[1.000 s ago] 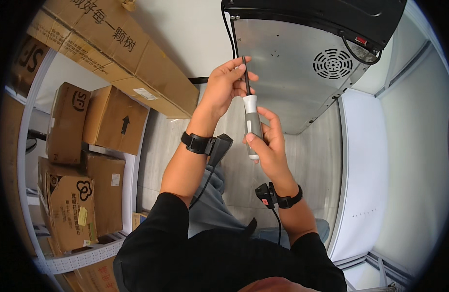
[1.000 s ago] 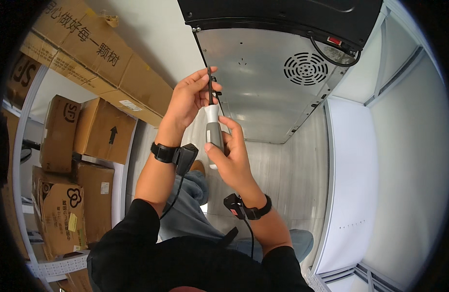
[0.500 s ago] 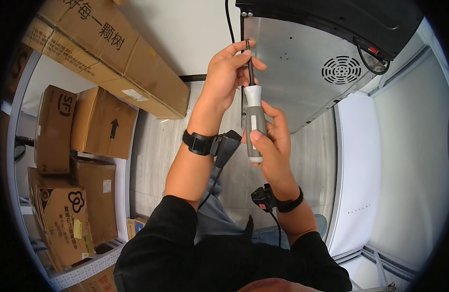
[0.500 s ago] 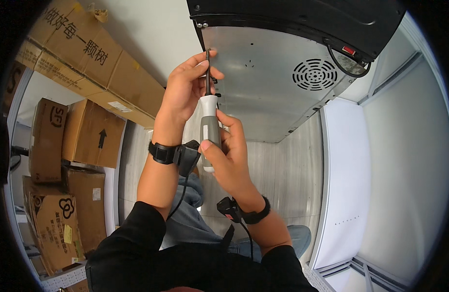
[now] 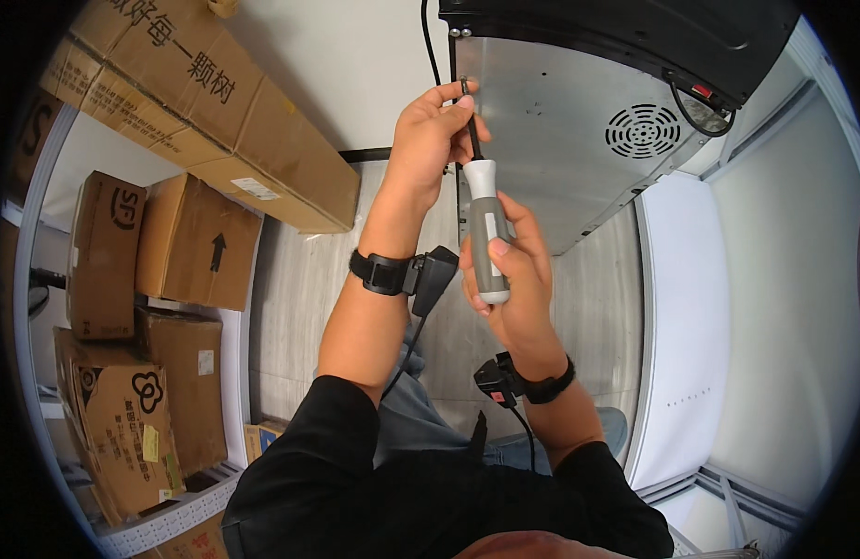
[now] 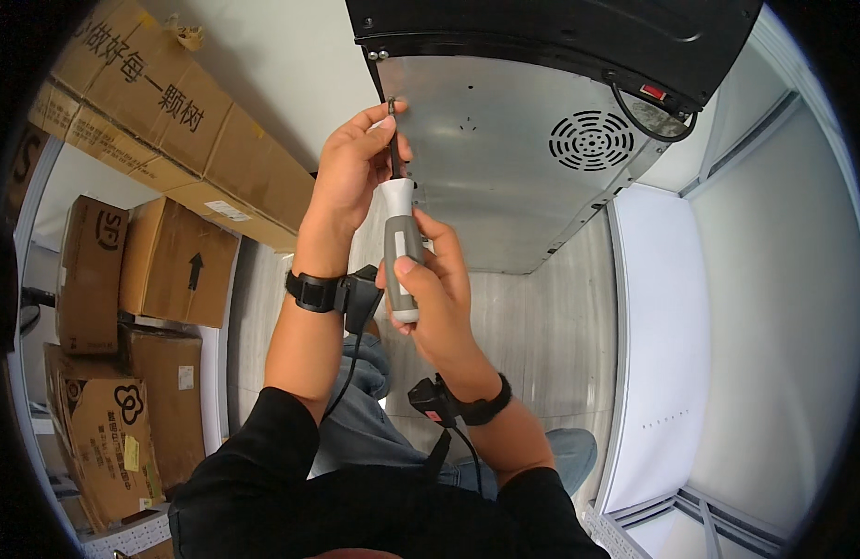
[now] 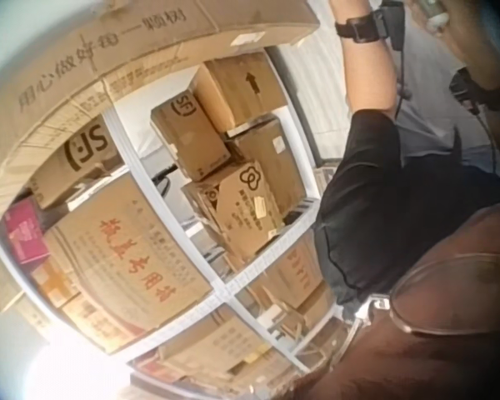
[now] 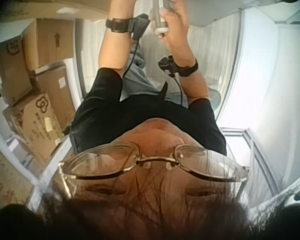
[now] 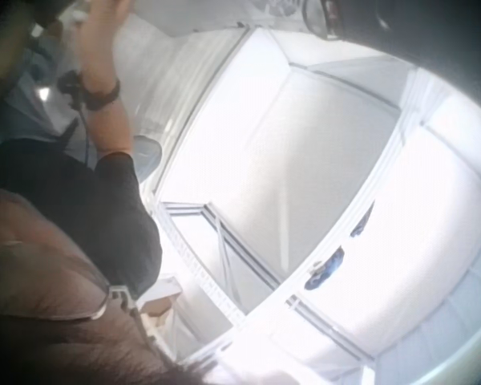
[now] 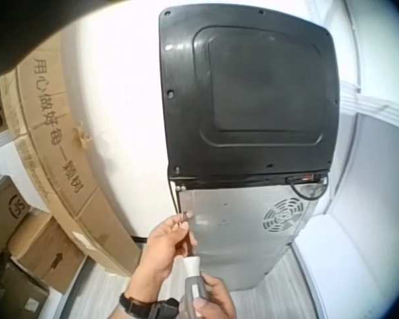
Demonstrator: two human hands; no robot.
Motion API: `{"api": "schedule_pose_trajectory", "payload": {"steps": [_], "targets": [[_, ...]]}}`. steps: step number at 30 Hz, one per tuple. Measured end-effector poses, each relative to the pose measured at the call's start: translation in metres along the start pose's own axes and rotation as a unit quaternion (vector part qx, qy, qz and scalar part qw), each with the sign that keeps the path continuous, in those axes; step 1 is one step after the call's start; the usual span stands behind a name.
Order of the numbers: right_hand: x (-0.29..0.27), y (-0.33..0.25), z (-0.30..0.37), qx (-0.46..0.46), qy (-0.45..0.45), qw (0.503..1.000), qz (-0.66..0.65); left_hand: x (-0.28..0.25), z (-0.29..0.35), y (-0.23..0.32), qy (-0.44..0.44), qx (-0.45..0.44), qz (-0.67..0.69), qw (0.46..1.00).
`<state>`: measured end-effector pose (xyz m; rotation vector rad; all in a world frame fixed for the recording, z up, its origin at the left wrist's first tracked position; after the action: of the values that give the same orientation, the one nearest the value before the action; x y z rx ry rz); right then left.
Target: The person uses a screwdriver to tighten screws on the back panel of a white electronic device. They repeatedly pick up screws and secure them into place while standing in a storage area with stacked cardboard boxes.
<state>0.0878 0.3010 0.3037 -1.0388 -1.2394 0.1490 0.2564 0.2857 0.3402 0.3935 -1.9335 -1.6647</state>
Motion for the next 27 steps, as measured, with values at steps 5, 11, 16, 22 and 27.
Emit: {"api": "schedule_pose_trajectory", "payload": {"steps": [5,11,16,22,27], "targets": [[0.004,-0.003,-0.001,-0.01,0.024,0.996,0.088,0.0,0.001,0.0,0.026,-0.014,-0.01,1.0],[-0.003,0.022,-0.011,-0.069,0.094,0.937,0.331,0.003,0.025,0.006,0.016,-0.028,-0.125,0.992],[0.004,0.023,-0.016,-0.048,0.114,0.89,0.438,-0.008,0.044,-0.009,0.035,-0.05,-0.112,0.992],[0.0,0.038,-0.022,-0.067,0.079,0.902,0.418,-0.013,0.047,-0.017,0.013,-0.023,-0.128,0.991],[-0.015,0.041,-0.024,0.007,0.008,0.976,0.215,-0.013,0.048,-0.013,-0.014,-0.053,-0.063,0.996]]}}
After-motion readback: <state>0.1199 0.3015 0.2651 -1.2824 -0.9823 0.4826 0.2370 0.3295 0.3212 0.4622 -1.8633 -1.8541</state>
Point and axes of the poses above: each hand's wrist, its own z-axis away from the middle knuckle, its own x-axis out of the palm, y = z × x, the point moved 1 cm from there along -z, towards the middle knuckle, and after that the axes turned 2 degrees about x, right-handed, at the moved point
